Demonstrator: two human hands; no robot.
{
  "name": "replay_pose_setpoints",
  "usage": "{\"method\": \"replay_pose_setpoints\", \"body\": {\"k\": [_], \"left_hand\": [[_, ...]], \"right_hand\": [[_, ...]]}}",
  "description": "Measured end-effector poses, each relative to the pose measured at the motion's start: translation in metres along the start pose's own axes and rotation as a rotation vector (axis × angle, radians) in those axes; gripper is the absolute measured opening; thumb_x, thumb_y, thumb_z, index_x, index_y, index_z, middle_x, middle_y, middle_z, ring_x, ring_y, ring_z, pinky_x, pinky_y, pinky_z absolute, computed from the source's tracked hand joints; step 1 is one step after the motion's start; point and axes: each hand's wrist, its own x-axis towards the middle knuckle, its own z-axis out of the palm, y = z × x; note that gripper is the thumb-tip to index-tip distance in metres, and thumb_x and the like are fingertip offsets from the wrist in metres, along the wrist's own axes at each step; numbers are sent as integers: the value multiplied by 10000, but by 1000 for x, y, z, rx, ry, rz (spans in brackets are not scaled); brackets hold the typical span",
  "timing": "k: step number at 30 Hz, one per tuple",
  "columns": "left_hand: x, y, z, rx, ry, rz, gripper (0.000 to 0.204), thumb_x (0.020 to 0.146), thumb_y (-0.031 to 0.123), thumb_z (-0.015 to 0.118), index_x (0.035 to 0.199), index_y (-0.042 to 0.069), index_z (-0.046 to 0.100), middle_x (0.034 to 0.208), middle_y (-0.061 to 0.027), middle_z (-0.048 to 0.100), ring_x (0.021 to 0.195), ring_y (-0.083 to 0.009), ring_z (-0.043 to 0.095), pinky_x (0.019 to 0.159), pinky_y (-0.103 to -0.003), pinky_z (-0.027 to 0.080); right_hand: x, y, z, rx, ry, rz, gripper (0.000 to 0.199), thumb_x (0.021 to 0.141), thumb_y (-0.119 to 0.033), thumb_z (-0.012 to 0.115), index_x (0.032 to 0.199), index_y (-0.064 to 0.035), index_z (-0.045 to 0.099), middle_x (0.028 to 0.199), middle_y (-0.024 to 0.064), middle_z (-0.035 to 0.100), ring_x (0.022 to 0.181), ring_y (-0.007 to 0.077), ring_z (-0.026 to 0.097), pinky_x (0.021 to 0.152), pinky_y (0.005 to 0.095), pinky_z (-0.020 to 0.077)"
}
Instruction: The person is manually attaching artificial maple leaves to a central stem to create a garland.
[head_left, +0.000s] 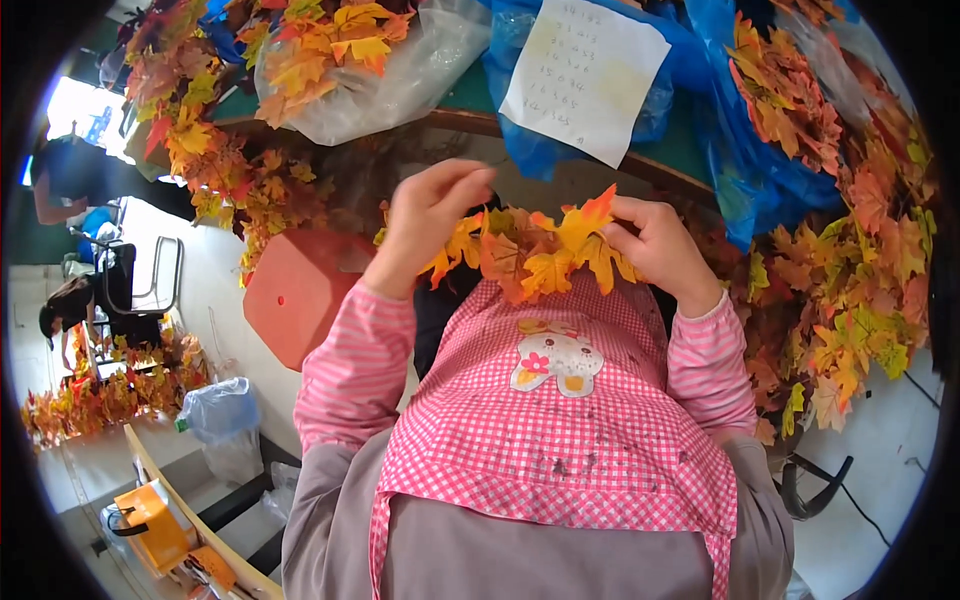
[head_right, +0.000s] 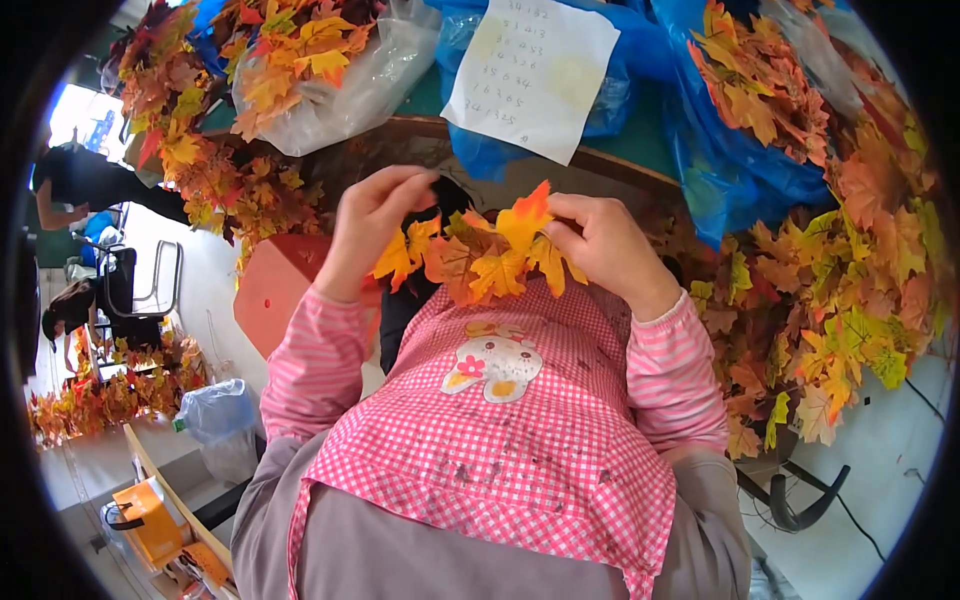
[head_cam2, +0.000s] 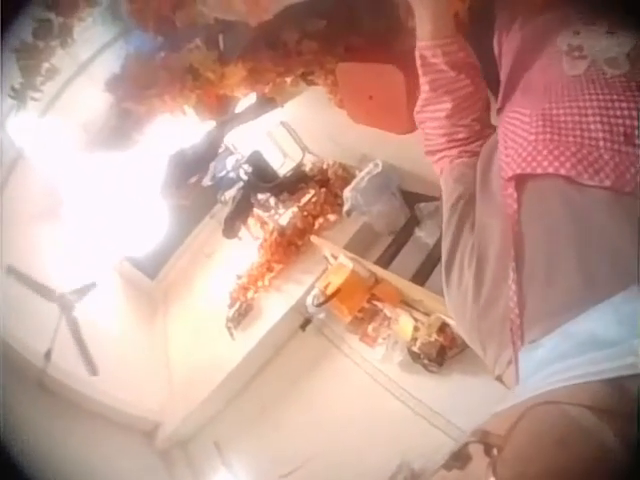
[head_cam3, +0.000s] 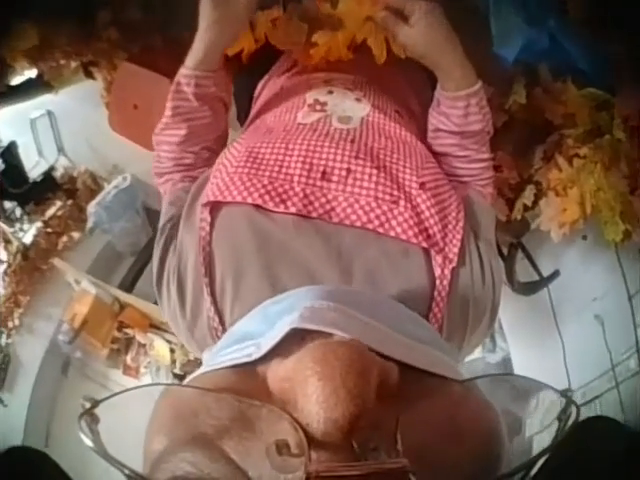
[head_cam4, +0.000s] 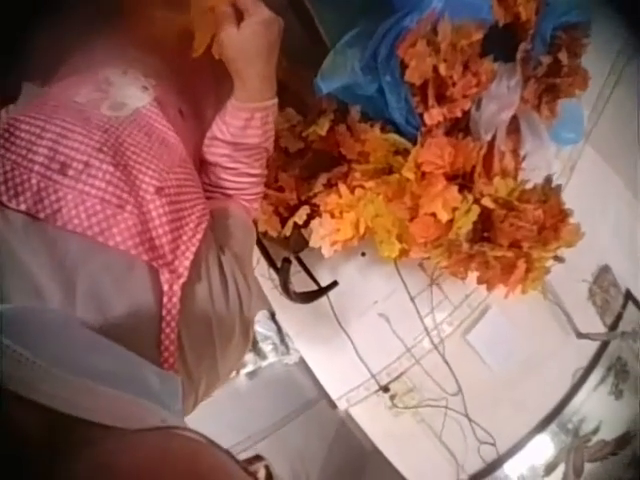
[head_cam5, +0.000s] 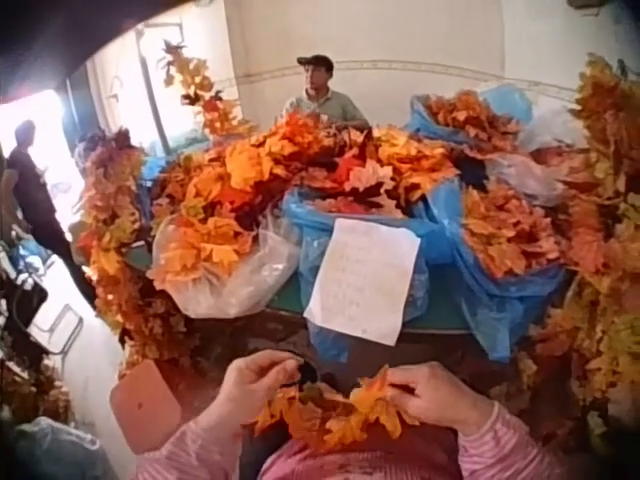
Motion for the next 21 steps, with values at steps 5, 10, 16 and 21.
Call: {"method": "replay_pose_setpoints", "body": {"k": [5, 10, 16, 21], "left_hand": [[10, -3, 58, 185, -402, 220, 375, 828, 93, 704, 1170, -16, 594, 955, -57, 656, 890, -132, 619, 798, -268, 505], [15, -10, 61, 356, -518, 97, 497, 785, 38, 699, 1251, 0, 533, 1025, -106, 633, 932, -168, 621, 815, -289, 507], [2, -23, 60, 330, -357, 314, 324, 844, 118, 655, 1152, 34, 597, 1028, -127, 625, 937, -230, 616, 839, -319, 494], [-13, -23, 62, 227, -319, 324, 223, 880, 138, 619, 1066, 17, 645, 906, -136, 610, 848, -266, 620, 732, -333, 495]], "right_hand": [[4, -1, 0, 121, 4, 13, 170, 894, -19, 526, 1043, 16, 600, 876, 33, 639, 816, 74, 585, 739, 233, 478], [11, 12, -2, 268, 96, 103, 125, 891, -21, 528, 1006, 7, 569, 785, 23, 580, 730, 74, 541, 661, 228, 450], [13, 17, 3, 5, 112, -68, 96, 892, -40, 542, 951, 16, 593, 730, 38, 575, 671, 88, 531, 617, 258, 446], [4, 21, 11, 105, 33, 1, 93, 871, -20, 547, 934, 22, 601, 721, 70, 600, 661, 103, 569, 612, 259, 462]]}}
